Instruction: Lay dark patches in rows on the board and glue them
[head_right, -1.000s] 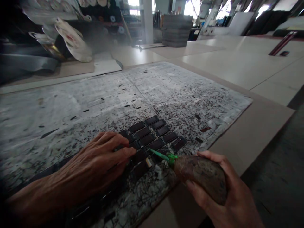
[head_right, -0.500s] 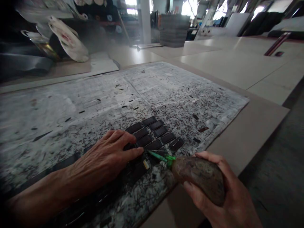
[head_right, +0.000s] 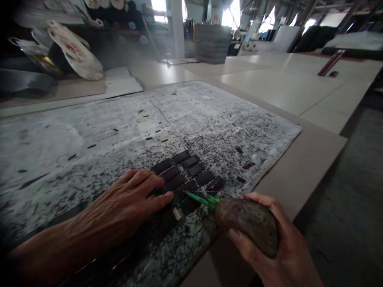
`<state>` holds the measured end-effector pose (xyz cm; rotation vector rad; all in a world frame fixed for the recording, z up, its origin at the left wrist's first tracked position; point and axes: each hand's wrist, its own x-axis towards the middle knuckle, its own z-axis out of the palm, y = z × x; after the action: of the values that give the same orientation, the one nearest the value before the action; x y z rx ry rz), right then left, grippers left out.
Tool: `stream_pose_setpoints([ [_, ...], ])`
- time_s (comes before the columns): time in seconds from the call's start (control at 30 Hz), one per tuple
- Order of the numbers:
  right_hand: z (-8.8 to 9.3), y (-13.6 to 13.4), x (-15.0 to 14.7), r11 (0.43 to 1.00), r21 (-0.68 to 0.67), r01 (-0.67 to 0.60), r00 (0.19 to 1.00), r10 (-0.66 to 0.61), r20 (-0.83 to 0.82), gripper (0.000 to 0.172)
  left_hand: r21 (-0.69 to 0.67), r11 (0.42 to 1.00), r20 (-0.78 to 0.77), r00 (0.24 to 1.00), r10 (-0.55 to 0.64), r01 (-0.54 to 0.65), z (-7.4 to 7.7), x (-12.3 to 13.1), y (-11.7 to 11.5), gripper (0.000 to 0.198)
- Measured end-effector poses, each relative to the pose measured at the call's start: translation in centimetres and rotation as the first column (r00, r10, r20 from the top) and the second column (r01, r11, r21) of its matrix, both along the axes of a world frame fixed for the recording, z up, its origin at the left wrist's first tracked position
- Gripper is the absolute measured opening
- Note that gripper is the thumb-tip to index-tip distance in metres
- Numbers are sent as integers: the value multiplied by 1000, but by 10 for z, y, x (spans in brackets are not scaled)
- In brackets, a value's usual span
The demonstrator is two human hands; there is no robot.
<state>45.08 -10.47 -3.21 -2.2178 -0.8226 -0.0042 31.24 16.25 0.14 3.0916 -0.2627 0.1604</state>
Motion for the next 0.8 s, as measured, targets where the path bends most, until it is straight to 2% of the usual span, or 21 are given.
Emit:
stream_pose_setpoints([
  [0.23, -3, -7, 4, 995, -11, 95, 995, -96, -32, 38, -32, 999, -50, 999, 9, -10, 1, 1, -1, 15],
  [0.37, -4, -6, 6, 995, -10, 96, 995, -96, -35, 37, -49, 999, -44, 999, 14, -16, 1, 1, -1, 17],
  [0.6, -5, -9, 7, 996, -22, 84, 996, -83, 15, 36, -148, 986, -212, 976, 47, -80, 13, 7, -5, 12],
  [0.8, -6, -10, 10, 994, -9, 113, 994, -113, -11, 37, -154, 987, -141, 990, 18, -40, 5, 11, -2, 15],
])
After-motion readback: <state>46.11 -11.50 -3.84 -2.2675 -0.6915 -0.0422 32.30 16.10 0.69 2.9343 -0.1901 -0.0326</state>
